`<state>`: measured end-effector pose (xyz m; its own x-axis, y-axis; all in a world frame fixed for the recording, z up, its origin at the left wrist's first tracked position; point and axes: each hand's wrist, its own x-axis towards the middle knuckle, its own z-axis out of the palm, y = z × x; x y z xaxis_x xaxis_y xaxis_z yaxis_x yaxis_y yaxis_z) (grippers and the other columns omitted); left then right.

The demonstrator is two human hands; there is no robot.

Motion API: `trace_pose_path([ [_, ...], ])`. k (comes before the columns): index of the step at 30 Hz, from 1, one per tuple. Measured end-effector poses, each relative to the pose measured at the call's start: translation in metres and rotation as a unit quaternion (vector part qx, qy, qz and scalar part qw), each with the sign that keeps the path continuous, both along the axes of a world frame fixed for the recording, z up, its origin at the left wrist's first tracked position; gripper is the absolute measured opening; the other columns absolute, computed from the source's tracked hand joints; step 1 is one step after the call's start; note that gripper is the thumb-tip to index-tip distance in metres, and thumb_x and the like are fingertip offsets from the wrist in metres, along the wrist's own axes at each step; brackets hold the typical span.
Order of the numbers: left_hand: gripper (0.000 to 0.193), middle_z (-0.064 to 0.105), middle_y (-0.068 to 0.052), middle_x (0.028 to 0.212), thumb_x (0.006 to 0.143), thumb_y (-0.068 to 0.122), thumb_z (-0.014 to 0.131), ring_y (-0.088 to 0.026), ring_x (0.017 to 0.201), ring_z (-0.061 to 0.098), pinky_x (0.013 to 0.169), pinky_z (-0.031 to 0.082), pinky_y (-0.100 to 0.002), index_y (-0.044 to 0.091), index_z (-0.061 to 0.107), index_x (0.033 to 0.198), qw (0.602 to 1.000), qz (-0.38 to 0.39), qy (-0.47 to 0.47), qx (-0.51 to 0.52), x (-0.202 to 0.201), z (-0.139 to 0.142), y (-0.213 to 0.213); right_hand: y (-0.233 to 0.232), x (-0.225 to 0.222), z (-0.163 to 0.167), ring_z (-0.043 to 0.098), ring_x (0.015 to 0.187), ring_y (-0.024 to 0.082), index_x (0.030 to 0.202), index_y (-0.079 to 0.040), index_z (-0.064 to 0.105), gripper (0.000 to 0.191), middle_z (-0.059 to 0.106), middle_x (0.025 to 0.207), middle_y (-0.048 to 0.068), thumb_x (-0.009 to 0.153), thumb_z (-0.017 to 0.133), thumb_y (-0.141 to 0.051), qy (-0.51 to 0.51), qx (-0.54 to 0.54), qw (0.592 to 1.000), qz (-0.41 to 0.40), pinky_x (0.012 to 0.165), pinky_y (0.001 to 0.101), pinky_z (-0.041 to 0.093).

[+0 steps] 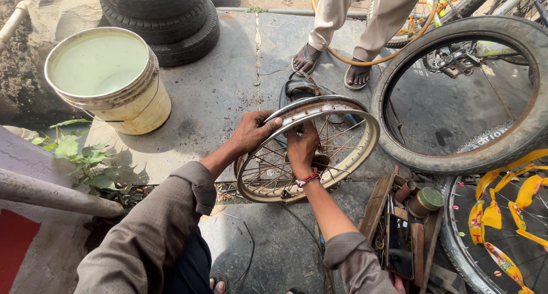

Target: The person uses a spoke wrench to tighten the nipples on a bicycle wheel rim. They rotate the wheel to access different spokes and continue adjusting the tension throughout the clip.

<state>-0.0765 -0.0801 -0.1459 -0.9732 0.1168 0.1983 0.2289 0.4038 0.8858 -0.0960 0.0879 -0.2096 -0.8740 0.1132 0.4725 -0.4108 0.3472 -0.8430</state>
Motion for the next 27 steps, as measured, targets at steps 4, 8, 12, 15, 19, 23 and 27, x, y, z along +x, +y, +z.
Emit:
trace_pose_path([
  [4, 0.048, 0.067, -0.005, 0.070, 0.096, 0.048, 0.064, -0.012, 0.067, 0.058, 0.059, 0.046, -0.036, 0.002, 0.076, 0.105, 1.000, 0.002, 0.003, 0.015, -0.002, -0.006, -0.006, 0.023, -0.002, 0.001, 0.071, 0.078, 0.018, 0.104, -0.003, 0.075, 0.023, 0.078, 0.091, 0.010, 0.099, 0.063, -0.021, -0.028, 0.006, 0.990, 0.136, 0.071, 0.0344, 0.054],
  [8, 0.047, 0.070, -0.006, 0.074, 0.095, 0.047, 0.064, -0.012, 0.070, 0.062, 0.062, 0.049, -0.035, 0.003, 0.075, 0.109, 0.999, 0.021, 0.022, 0.025, -0.005, -0.011, -0.011, 0.031, 0.001, 0.000, 0.071, 0.094, 0.019, 0.117, -0.002, 0.075, 0.031, 0.077, 0.106, 0.010, 0.101, 0.067, -0.027, 0.015, -0.005, 0.975, 0.221, 0.079, 0.0336, 0.056],
  [12, 0.046, 0.074, -0.007, 0.087, 0.097, 0.043, 0.065, -0.014, 0.080, 0.069, 0.069, 0.054, -0.036, 0.000, 0.074, 0.111, 0.994, 0.023, 0.103, 0.034, -0.007, -0.016, -0.012, 0.025, -0.002, -0.003, 0.070, 0.104, 0.019, 0.123, -0.003, 0.072, 0.040, 0.076, 0.113, 0.011, 0.091, 0.079, -0.025, -0.014, -0.092, 0.961, 0.259, 0.089, 0.0341, 0.057],
  [15, 0.045, 0.072, -0.009, 0.081, 0.098, 0.043, 0.064, -0.017, 0.076, 0.065, 0.068, 0.052, -0.037, 0.000, 0.075, 0.108, 0.997, 0.029, 0.075, 0.019, -0.007, -0.019, -0.014, 0.021, -0.005, -0.004, 0.072, 0.106, 0.018, 0.122, -0.005, 0.074, 0.036, 0.078, 0.111, 0.010, 0.092, 0.078, -0.024, -0.021, -0.074, 0.969, 0.233, 0.092, 0.0329, 0.057],
  [19, 0.046, 0.073, -0.008, 0.078, 0.093, 0.047, 0.068, -0.016, 0.072, 0.065, 0.062, 0.050, -0.036, 0.003, 0.077, 0.105, 0.999, 0.044, 0.011, 0.018, -0.005, -0.020, -0.016, 0.018, -0.005, -0.004, 0.075, 0.105, 0.018, 0.120, -0.007, 0.078, 0.029, 0.081, 0.110, 0.008, 0.097, 0.076, -0.025, -0.036, -0.058, 0.972, 0.224, 0.093, 0.0326, 0.058],
  [23, 0.048, 0.073, -0.008, 0.077, 0.091, 0.050, 0.069, -0.015, 0.068, 0.065, 0.058, 0.049, -0.035, 0.004, 0.078, 0.105, 0.999, 0.044, 0.005, 0.013, -0.006, -0.017, -0.015, 0.016, 0.003, 0.003, 0.071, 0.107, 0.020, 0.124, -0.006, 0.071, 0.045, 0.077, 0.113, 0.010, 0.089, 0.082, -0.031, 0.017, -0.118, 0.963, 0.242, 0.094, 0.0349, 0.056],
  [27, 0.051, 0.074, -0.008, 0.075, 0.090, 0.051, 0.070, -0.016, 0.066, 0.065, 0.057, 0.049, -0.035, 0.004, 0.078, 0.107, 0.999, 0.052, -0.002, -0.005, -0.007, -0.014, -0.014, 0.016, 0.005, 0.010, 0.073, 0.105, 0.021, 0.119, -0.006, 0.075, 0.044, 0.078, 0.110, 0.010, 0.089, 0.080, -0.038, 0.015, -0.041, 0.976, 0.212, 0.090, 0.0343, 0.058],
])
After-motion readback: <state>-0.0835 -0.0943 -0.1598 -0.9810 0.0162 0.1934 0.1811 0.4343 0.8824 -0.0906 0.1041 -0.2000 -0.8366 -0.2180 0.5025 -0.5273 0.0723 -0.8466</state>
